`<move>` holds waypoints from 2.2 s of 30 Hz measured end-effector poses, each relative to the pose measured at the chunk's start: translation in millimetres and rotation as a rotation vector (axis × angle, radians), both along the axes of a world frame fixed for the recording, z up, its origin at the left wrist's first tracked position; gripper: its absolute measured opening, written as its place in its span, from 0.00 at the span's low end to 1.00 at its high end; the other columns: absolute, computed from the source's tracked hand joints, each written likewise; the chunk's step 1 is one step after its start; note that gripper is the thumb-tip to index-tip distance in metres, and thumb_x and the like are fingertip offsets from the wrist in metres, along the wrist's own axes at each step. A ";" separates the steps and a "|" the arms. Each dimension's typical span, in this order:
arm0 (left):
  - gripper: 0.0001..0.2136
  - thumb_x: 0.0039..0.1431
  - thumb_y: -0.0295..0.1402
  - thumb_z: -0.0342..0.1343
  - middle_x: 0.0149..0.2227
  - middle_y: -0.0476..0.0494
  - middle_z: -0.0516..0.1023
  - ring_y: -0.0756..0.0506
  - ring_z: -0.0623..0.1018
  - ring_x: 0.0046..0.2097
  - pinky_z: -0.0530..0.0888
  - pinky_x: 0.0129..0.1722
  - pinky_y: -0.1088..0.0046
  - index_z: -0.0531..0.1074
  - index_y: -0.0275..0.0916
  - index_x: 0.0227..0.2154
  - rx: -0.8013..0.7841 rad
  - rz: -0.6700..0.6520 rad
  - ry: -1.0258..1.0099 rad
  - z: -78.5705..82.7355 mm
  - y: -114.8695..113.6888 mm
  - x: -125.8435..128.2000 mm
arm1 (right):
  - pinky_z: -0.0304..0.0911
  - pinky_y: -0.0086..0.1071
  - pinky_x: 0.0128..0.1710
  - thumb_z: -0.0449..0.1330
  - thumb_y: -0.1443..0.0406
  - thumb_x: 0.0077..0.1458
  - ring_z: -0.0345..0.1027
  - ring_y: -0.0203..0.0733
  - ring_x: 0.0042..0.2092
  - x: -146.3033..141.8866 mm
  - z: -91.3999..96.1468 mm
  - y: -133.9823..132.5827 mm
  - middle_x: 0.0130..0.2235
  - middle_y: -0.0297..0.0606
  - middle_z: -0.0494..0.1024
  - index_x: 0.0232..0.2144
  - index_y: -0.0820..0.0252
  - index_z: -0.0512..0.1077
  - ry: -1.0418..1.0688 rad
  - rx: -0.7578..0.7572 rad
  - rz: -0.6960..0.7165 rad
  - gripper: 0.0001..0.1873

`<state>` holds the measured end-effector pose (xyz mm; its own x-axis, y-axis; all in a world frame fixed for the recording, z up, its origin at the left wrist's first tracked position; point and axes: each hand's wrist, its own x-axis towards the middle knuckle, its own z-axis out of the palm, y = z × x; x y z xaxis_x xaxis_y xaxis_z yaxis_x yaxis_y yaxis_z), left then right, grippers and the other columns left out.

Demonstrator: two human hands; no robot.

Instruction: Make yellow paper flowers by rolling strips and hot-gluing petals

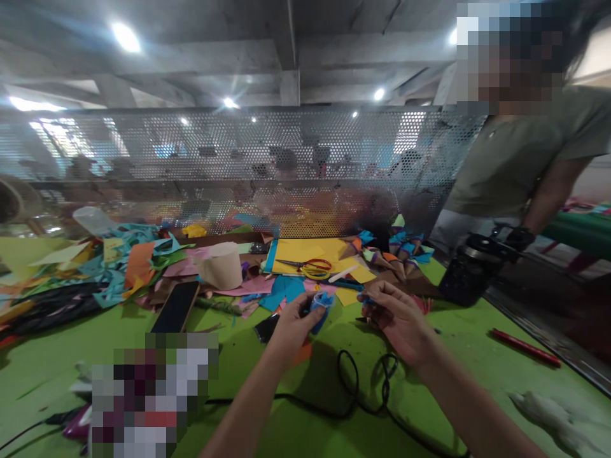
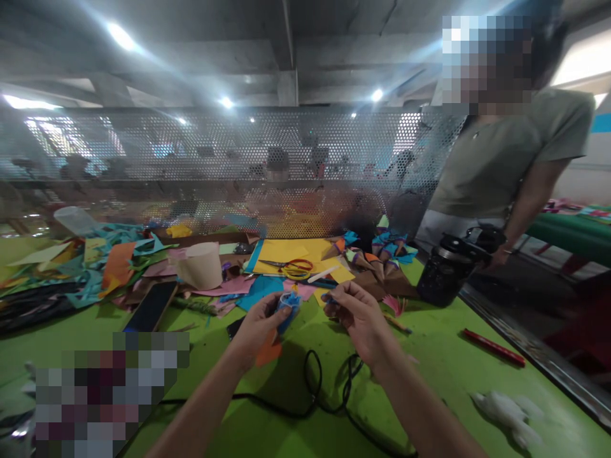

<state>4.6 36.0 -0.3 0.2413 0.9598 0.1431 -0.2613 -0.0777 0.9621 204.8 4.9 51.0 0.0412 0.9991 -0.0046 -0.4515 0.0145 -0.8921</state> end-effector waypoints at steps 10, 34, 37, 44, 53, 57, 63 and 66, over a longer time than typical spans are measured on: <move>0.20 0.49 0.44 0.66 0.41 0.43 0.79 0.44 0.75 0.44 0.69 0.44 0.72 0.76 0.38 0.43 0.012 0.017 0.046 4.3 -3.1 0.6 | 0.63 0.24 0.25 0.69 0.67 0.39 0.68 0.32 0.27 0.7 2.6 -1.9 0.28 0.29 0.76 0.27 0.56 0.71 0.033 0.035 0.035 0.12; 0.21 0.48 0.45 0.66 0.40 0.43 0.79 0.43 0.75 0.43 0.70 0.43 0.71 0.77 0.38 0.42 0.030 0.054 0.123 2.0 -1.2 0.8 | 0.65 0.25 0.26 0.75 0.56 0.38 0.69 0.32 0.26 -2.4 -3.2 3.2 0.26 0.30 0.76 0.27 0.57 0.75 0.030 0.009 -0.013 0.17; 0.19 0.49 0.43 0.64 0.41 0.43 0.79 0.43 0.74 0.43 0.70 0.44 0.70 0.77 0.38 0.42 0.051 0.053 0.156 1.0 -0.5 -0.3 | 0.62 0.23 0.22 0.75 0.55 0.39 0.67 0.31 0.25 -1.5 -6.5 4.9 0.23 0.30 0.74 0.25 0.58 0.75 0.039 0.012 -0.022 0.17; 0.20 0.49 0.40 0.64 0.39 0.42 0.79 0.44 0.74 0.40 0.69 0.40 0.71 0.76 0.36 0.43 -0.007 0.016 0.173 1.2 -1.5 -0.2 | 0.64 0.22 0.25 0.75 0.61 0.39 0.67 0.30 0.26 -1.5 -2.5 0.7 0.25 0.29 0.74 0.25 0.58 0.74 0.036 0.028 0.027 0.14; 0.23 0.46 0.43 0.67 0.40 0.41 0.79 0.45 0.75 0.39 0.70 0.39 0.72 0.77 0.37 0.44 -0.051 -0.031 0.080 3.0 -4.5 1.1 | 0.63 0.23 0.25 0.74 0.59 0.42 0.67 0.30 0.26 -1.7 -5.1 0.2 0.27 0.32 0.76 0.27 0.59 0.77 -0.043 -0.020 0.073 0.13; 0.24 0.46 0.43 0.68 0.38 0.43 0.79 0.48 0.74 0.36 0.70 0.37 0.73 0.76 0.37 0.45 -0.071 -0.063 0.083 7.6 -7.8 1.5 | 0.61 0.23 0.23 0.73 0.59 0.43 0.64 0.29 0.23 -3.6 -6.2 0.0 0.25 0.30 0.74 0.23 0.60 0.74 -0.032 -0.025 0.079 0.14; 0.18 0.53 0.39 0.62 0.42 0.40 0.80 0.43 0.76 0.40 0.70 0.41 0.69 0.76 0.38 0.46 0.044 -0.015 0.268 7.6 -6.7 0.5 | 0.59 0.22 0.23 0.75 0.59 0.39 0.61 0.27 0.22 -3.2 -5.4 1.1 0.24 0.29 0.73 0.25 0.59 0.73 0.040 -0.026 0.096 0.17; 0.13 0.55 0.32 0.58 0.46 0.39 0.79 0.38 0.74 0.48 0.67 0.49 0.61 0.77 0.40 0.44 0.283 0.085 0.632 4.0 -6.4 -2.3 | 0.59 0.22 0.23 0.75 0.57 0.40 0.60 0.27 0.22 -3.8 -5.9 2.1 0.24 0.29 0.73 0.26 0.59 0.74 0.071 -0.016 0.099 0.16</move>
